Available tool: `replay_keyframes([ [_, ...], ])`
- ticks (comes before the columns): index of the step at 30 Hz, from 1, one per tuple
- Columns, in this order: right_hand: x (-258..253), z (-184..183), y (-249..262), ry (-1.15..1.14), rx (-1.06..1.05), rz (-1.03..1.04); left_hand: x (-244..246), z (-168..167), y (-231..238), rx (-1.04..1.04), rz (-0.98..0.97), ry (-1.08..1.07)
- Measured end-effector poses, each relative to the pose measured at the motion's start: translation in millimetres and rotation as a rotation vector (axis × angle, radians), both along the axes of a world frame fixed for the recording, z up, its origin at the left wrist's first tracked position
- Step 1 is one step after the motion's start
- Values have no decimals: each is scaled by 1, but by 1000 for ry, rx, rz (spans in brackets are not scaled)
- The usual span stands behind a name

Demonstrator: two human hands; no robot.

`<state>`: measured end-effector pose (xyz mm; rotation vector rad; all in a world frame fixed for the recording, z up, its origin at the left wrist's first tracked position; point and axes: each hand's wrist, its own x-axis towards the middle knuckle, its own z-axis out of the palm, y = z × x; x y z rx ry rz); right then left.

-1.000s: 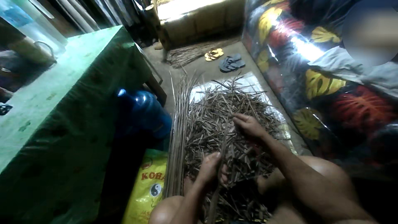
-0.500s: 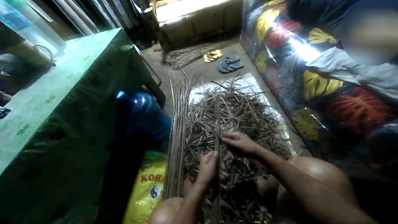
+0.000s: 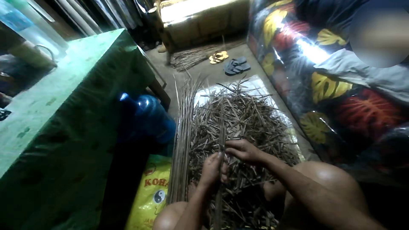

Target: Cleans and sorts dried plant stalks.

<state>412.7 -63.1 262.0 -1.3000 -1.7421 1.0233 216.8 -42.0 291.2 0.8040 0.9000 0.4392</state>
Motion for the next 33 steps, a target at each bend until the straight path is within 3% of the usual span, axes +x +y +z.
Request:
replay_keyframes([
  [4, 15, 3, 10, -221, 61, -210, -2, 3, -3, -34, -51, -3],
  [8, 34, 13, 22, -67, -55, -483, -5, 5, -5, -29, -68, -6],
  [12, 16, 19, 8, 106, -225, -145, -6, 2, 2, -32, -32, -15],
  [15, 1, 14, -2, 88, -196, 61, -4, 1, 1, -35, -20, -5],
  [19, 9, 2, 6, -148, 37, -42, -3, 1, -3, -63, -72, -22],
  [22, 18, 0, 14, -248, 45, -155, -2, 1, -4, -64, -89, -29],
  [28, 41, 11, 23, -134, -38, -485, -7, 2, -7, -74, -127, -49],
  [33, 11, 12, 4, 7, -156, -15, -7, -1, 0, -55, -64, -44],
])
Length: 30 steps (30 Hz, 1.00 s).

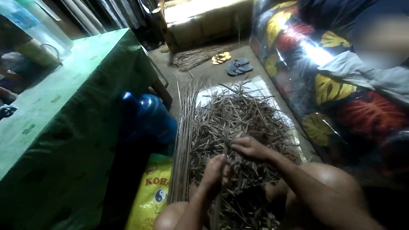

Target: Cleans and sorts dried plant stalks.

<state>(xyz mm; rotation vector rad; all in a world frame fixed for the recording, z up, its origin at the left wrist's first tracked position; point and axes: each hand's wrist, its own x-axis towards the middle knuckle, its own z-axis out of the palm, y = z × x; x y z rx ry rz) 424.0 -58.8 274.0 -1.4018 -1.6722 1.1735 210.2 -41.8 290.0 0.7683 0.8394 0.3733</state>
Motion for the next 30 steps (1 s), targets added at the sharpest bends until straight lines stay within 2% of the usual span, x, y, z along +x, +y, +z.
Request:
replay_keyframes([
  [2, -7, -2, -4, -28, 27, 79, 2, 0, 0, 20, -2, 31],
  [5, -1, -2, -1, -128, 90, 74, 2, 2, -3, 26, -16, 39],
  [10, 19, 2, 9, -326, 118, -127, 2, 6, -8, 61, -89, 67],
  [13, 36, 1, 17, -297, 127, -299, 0, 5, -10, 72, -128, 69],
  [19, 25, 0, 14, -183, 100, -380, -3, 4, -9, 100, -113, 32],
  [23, 39, 3, 19, -144, 15, -489, -4, 7, -11, 110, -145, 39],
  [27, 34, 4, 21, -177, 2, -605, -4, 8, -12, 98, -150, 16],
  [30, 54, -2, 27, -116, 3, -753, -6, 8, -13, 87, -177, 15],
])
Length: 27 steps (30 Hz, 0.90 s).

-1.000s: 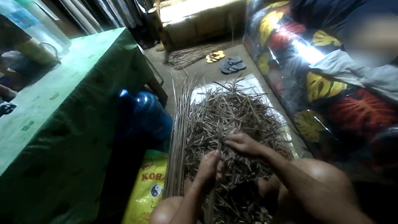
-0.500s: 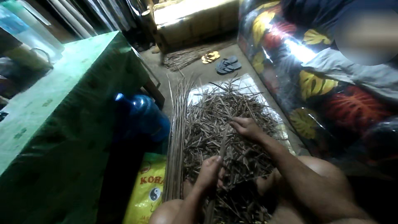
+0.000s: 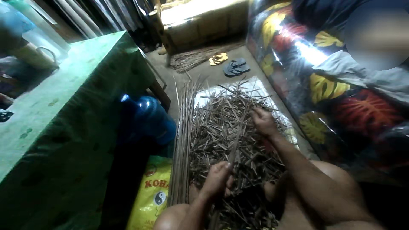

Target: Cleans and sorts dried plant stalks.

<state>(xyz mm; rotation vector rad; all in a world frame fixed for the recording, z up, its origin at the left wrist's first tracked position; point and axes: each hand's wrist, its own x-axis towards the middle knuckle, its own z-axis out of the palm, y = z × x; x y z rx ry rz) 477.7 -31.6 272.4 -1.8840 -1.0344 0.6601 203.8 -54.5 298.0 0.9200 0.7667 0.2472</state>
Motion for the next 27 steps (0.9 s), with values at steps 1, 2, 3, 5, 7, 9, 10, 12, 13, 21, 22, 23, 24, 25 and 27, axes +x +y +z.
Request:
replay_keyframes([
  [1, 5, 1, 1, 35, 9, -24, -1, 0, 1, -1, 4, 2],
  [2, 6, 6, -2, 81, 7, -12, -2, -2, 2, -7, 16, 1],
  [3, 1, 11, -5, 126, 20, 33, -2, -3, 4, -20, 35, -2],
  [5, -20, 18, -16, 261, 24, 248, 0, -5, 8, -60, 71, -25],
  [7, -45, 16, -27, 371, -23, 492, 2, -6, 11, -106, 101, -66],
  [9, -65, 11, -34, 428, -30, 619, 5, -9, 13, -178, 126, -140],
  [10, -71, 6, -36, 405, -1, 649, 5, -11, 14, -221, 133, -193],
  [12, -73, -4, -36, 267, 102, 665, 4, -17, 15, -304, 130, -301],
  [13, -71, -8, -34, 181, 145, 663, 3, -20, 15, -352, 120, -354],
  [21, -33, -2, -15, 28, 122, 356, -4, -19, 5, -512, 32, -456],
  [22, -25, -2, -10, 49, 109, 309, -4, -19, 3, -511, 21, -434],
  [23, -19, -1, -6, 59, 104, 283, -4, -20, 2, -507, 8, -419],
  [24, -14, 0, -4, 74, 102, 265, -4, -21, 2, -497, -9, -414],
  [25, -10, 1, -2, 93, 96, 225, -4, -21, 2, -481, -22, -401],
  [27, -1, -3, 3, 137, 90, 59, -7, -19, 0, -444, -47, -366],
])
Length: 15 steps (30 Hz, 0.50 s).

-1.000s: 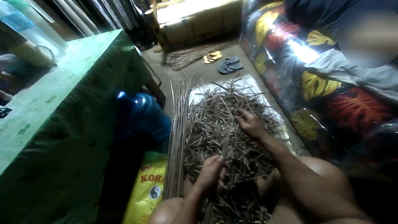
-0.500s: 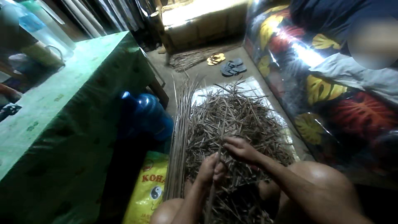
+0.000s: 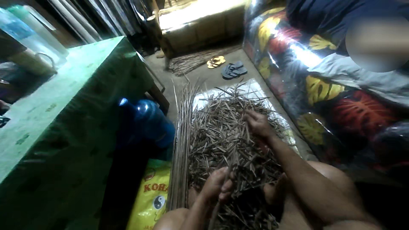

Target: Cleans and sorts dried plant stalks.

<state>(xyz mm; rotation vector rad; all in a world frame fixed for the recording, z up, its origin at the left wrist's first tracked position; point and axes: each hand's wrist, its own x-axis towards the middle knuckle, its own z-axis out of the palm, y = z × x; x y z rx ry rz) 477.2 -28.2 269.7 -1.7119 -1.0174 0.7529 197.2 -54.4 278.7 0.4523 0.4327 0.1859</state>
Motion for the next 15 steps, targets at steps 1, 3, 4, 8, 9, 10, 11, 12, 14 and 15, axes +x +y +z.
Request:
replay_keyframes([
  [1, 6, -1, 3, 57, -21, -86, -2, 2, -1, 33, -16, 20],
  [3, 15, 3, 4, 159, -16, -204, -3, 5, -3, 93, -33, 71],
  [4, 14, 7, 3, 217, -12, -217, -3, 6, -2, 125, -26, 113],
  [8, -19, 27, -13, 333, -82, 128, 3, 16, 4, 314, 48, 384],
  [9, -28, 27, -19, 318, -123, 257, 4, 16, 6, 338, 68, 413],
  [10, -35, 26, -23, 281, -189, 400, 6, 17, 7, 362, 88, 428],
  [11, -42, 25, -26, 227, -258, 527, 8, 17, 8, 388, 104, 436],
  [12, -48, 22, -29, 167, -305, 624, 9, 16, 9, 407, 118, 445],
  [14, -57, 17, -31, 44, -329, 700, 12, 15, 9, 418, 128, 483],
  [15, -57, 16, -31, -13, -320, 693, 12, 15, 8, 424, 123, 503],
])
